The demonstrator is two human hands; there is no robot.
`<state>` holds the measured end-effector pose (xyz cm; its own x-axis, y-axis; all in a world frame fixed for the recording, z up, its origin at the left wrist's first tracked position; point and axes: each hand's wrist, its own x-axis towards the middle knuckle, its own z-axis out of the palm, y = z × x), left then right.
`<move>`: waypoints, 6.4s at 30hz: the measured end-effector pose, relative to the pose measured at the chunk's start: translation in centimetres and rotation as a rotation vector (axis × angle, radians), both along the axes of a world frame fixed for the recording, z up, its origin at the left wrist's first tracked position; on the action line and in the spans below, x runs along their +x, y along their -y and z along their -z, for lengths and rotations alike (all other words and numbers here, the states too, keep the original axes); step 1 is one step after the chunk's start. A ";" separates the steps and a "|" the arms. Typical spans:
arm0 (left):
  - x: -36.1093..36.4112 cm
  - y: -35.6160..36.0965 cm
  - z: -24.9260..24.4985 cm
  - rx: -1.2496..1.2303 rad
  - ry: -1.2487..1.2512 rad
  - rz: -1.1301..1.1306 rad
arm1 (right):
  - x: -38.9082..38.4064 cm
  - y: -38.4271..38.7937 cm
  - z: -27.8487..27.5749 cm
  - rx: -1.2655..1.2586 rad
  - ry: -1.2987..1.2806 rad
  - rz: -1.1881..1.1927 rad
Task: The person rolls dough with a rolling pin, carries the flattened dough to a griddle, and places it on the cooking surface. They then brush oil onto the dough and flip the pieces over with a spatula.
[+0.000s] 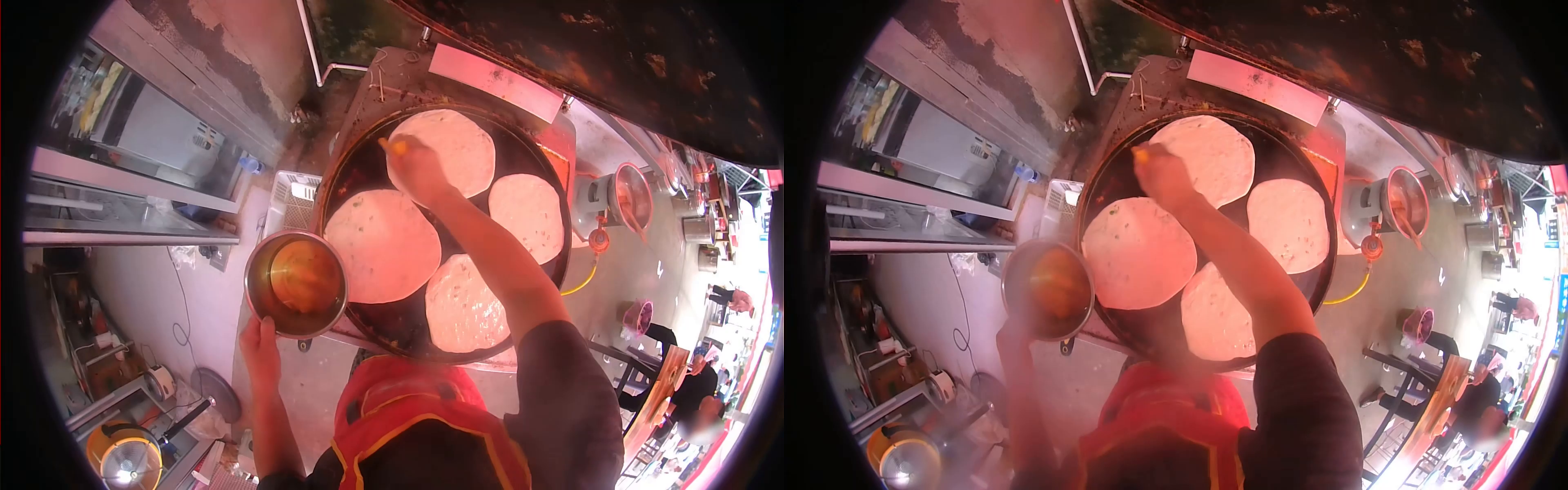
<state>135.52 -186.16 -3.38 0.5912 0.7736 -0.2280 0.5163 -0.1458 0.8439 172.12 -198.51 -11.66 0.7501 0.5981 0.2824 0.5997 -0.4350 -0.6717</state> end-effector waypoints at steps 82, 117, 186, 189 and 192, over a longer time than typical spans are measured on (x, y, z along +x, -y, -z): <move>-7.2 -5.7 2.7 0.268 -0.181 0.054 | -24.5 7.1 0.3 -0.081 0.101 -0.343; -3.9 -2.5 0.2 0.096 0.068 0.121 | -23.6 -0.3 -10.5 0.212 -0.309 -0.161; -51.8 -13.9 0.6 0.107 -0.125 -0.751 | -40.7 -9.8 -2.7 0.088 -0.554 -0.123; -55.3 -21.5 1.8 0.100 -0.117 -0.913 | -41.2 -23.1 -0.8 -0.002 -0.407 -0.176; -58.8 -29.6 1.9 0.130 -0.174 -1.009 | -41.8 -41.3 5.6 -0.021 -0.144 -0.409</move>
<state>76.72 -156.54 -5.25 -0.3803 0.9161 -0.1272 0.5623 0.3382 0.7546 130.31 -157.17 -17.25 0.4807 0.8588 0.1769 0.6265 -0.1952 -0.7546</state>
